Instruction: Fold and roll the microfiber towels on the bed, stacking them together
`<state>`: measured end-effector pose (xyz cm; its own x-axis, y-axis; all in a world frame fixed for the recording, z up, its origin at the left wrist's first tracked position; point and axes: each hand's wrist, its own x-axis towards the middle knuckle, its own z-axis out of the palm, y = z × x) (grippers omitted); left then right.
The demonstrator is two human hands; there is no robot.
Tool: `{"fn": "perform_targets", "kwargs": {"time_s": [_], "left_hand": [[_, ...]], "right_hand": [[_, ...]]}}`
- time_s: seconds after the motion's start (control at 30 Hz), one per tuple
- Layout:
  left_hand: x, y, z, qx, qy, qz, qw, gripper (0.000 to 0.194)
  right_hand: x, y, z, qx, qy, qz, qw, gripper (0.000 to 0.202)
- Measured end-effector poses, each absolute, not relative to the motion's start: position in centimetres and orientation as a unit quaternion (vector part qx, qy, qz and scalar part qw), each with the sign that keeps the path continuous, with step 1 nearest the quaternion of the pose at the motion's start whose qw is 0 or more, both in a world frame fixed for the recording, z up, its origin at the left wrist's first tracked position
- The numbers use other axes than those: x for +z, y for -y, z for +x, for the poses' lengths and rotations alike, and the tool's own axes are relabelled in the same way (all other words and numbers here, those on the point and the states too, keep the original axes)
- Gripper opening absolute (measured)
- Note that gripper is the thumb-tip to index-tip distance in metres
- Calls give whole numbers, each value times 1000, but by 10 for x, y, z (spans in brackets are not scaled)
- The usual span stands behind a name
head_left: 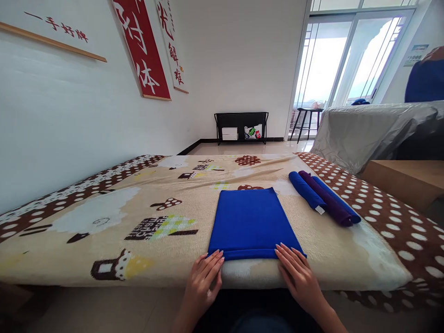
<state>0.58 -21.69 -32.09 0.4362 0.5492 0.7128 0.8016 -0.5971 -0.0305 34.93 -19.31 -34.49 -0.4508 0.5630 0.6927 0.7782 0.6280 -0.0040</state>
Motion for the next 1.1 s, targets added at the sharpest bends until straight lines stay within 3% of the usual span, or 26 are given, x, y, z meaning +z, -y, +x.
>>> {"fn": "perform_targets", "kwargs": {"time_s": [0.27, 1.1], "left_hand": [[-331, 208, -25, -338, 455, -797, 208, 45], [-317, 208, -35, -374, 500, -761, 176, 17]], "right_hand": [[-352, 180, 401, -184, 800, -451, 351, 35], [-348, 165, 420, -146, 787, -413, 435, 14]]}}
